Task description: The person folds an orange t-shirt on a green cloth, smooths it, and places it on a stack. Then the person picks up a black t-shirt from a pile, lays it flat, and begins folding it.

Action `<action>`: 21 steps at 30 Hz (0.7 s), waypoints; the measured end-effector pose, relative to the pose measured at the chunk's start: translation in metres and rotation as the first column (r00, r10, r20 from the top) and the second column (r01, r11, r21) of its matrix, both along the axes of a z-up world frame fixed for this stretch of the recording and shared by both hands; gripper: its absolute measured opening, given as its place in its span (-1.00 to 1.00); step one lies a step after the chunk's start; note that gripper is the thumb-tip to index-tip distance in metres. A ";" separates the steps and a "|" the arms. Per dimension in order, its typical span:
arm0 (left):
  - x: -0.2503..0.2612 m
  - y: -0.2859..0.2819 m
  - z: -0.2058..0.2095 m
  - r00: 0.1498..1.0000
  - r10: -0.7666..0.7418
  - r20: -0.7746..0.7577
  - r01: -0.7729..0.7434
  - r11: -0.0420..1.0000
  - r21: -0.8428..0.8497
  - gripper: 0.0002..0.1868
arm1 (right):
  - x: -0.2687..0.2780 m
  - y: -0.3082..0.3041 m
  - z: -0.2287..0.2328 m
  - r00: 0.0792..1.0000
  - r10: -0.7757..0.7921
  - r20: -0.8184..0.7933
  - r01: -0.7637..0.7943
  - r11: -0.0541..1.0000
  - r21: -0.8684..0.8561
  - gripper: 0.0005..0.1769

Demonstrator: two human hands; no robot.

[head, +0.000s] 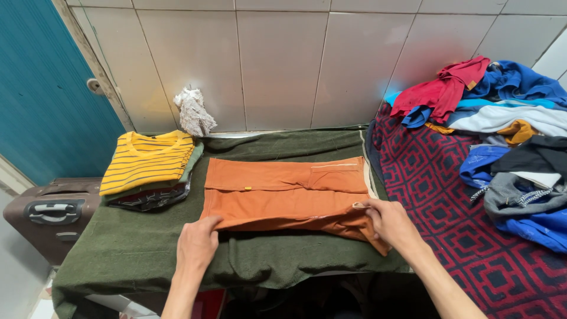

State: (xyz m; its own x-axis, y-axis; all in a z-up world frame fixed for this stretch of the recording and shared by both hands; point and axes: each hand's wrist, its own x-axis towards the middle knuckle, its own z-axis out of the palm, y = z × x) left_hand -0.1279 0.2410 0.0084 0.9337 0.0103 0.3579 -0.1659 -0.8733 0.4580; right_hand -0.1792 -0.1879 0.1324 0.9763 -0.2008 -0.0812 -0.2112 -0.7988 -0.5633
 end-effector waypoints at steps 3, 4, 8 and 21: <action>0.001 0.001 0.029 1.000 -0.001 -0.028 0.000 1.000 -0.025 -0.63 | 0.032 -0.029 -0.035 0.941 0.206 0.268 -0.178 0.976 -0.126 -0.71; 0.005 0.003 0.029 1.000 -0.001 -0.029 0.000 1.000 -0.024 -0.63 | 0.038 -0.030 -0.034 0.941 0.206 0.268 -0.179 0.976 -0.125 -0.71; 0.024 0.012 0.022 0.997 0.052 -0.049 -0.048 0.996 0.074 -0.71 | 0.074 -0.051 -0.054 0.890 0.314 0.332 -0.227 0.934 -0.275 -0.78; 0.066 0.013 0.028 0.995 0.078 -0.062 -0.065 0.979 0.193 -0.75 | 0.118 -0.054 -0.036 0.813 0.457 0.360 -0.360 0.882 -0.305 -0.56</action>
